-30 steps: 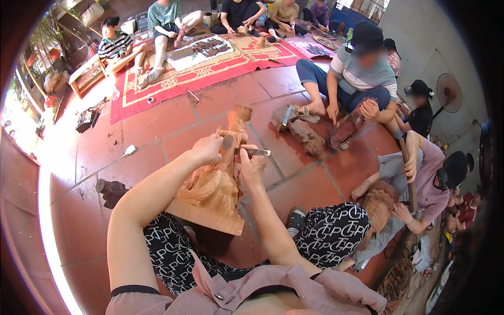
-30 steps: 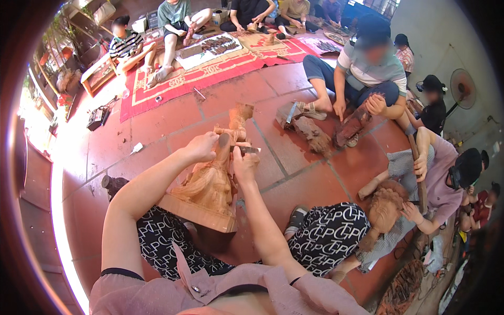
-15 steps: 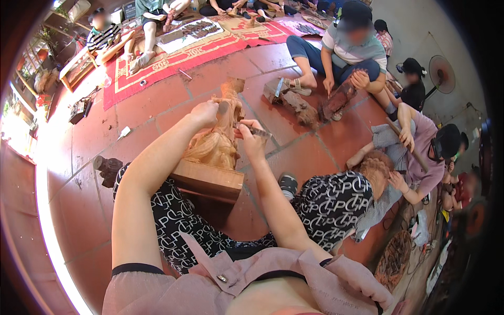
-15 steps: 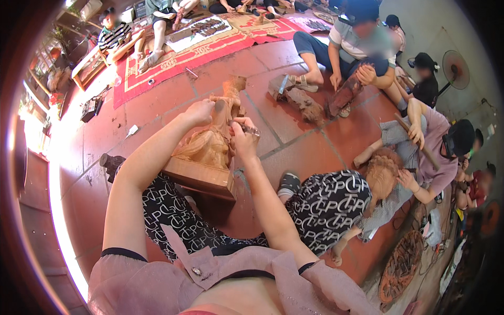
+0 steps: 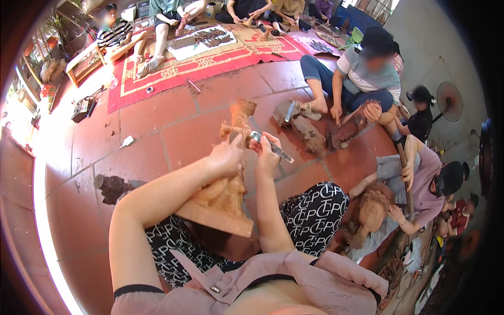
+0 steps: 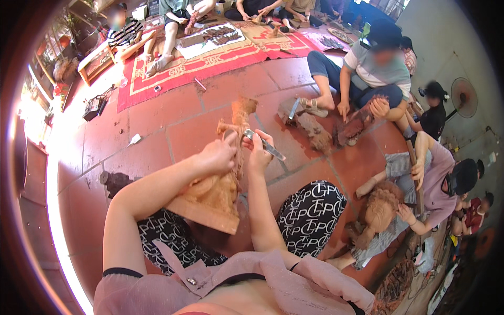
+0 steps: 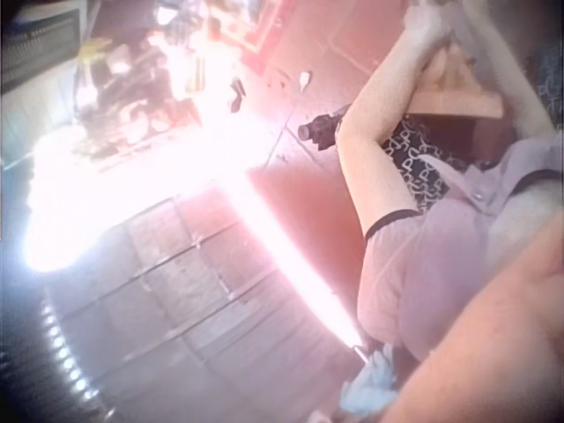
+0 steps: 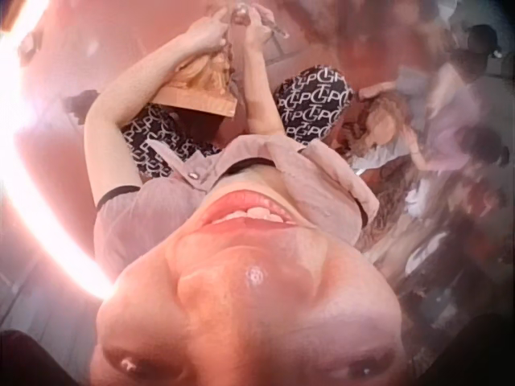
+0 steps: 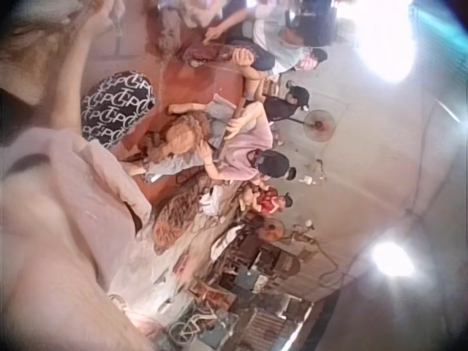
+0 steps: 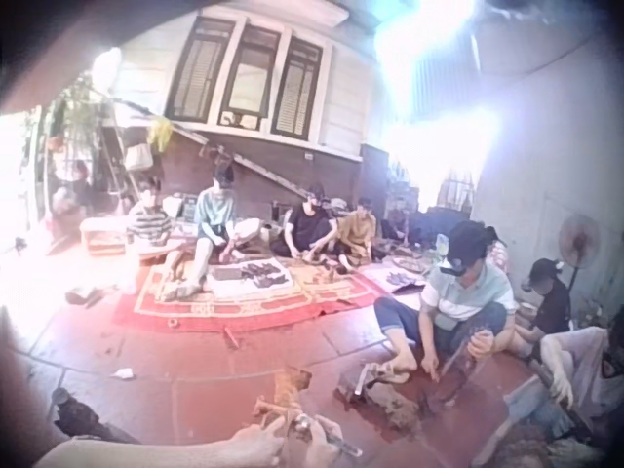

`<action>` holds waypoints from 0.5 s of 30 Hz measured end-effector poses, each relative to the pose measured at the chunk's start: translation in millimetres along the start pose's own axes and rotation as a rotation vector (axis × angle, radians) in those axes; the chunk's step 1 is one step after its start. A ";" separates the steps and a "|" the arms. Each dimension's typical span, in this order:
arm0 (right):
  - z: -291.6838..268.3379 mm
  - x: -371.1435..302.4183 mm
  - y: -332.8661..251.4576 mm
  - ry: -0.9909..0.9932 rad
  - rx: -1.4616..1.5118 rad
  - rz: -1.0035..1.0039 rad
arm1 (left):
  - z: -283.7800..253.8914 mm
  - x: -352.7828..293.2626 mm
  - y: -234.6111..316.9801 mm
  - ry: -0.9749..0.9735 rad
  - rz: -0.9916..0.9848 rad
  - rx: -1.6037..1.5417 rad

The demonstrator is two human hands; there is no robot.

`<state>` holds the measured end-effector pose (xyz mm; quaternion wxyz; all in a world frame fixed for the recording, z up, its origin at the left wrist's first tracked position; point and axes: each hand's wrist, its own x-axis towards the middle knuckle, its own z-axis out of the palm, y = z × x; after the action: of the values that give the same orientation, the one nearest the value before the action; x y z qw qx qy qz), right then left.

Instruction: The person carves a wooden figurine using a chisel while sitting on the floor. They hold the wood with one hand and use the chisel with the other to shape details on the piece.

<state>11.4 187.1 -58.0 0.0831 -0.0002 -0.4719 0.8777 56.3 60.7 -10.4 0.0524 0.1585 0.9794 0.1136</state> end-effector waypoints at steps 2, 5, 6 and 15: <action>3.4 9.9 1.1 0.027 -0.012 -0.015 | -5.4 -3.6 -0.1 -0.043 0.066 -0.042; 14.7 18.9 3.2 0.012 0.021 0.008 | -8.4 -10.2 -1.9 -0.141 0.106 -0.120; 11.7 22.3 2.7 0.008 -0.017 0.010 | -9.5 -10.7 0.9 -0.181 0.122 -0.149; 4.7 13.4 37.2 -0.042 -0.202 0.024 | -14.8 -37.4 -19.7 -0.124 0.216 -0.386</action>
<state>-7.7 165.1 -85.2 0.0620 0.0042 -0.5596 0.8264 83.7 27.3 1.7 0.1294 0.2564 0.9117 0.2937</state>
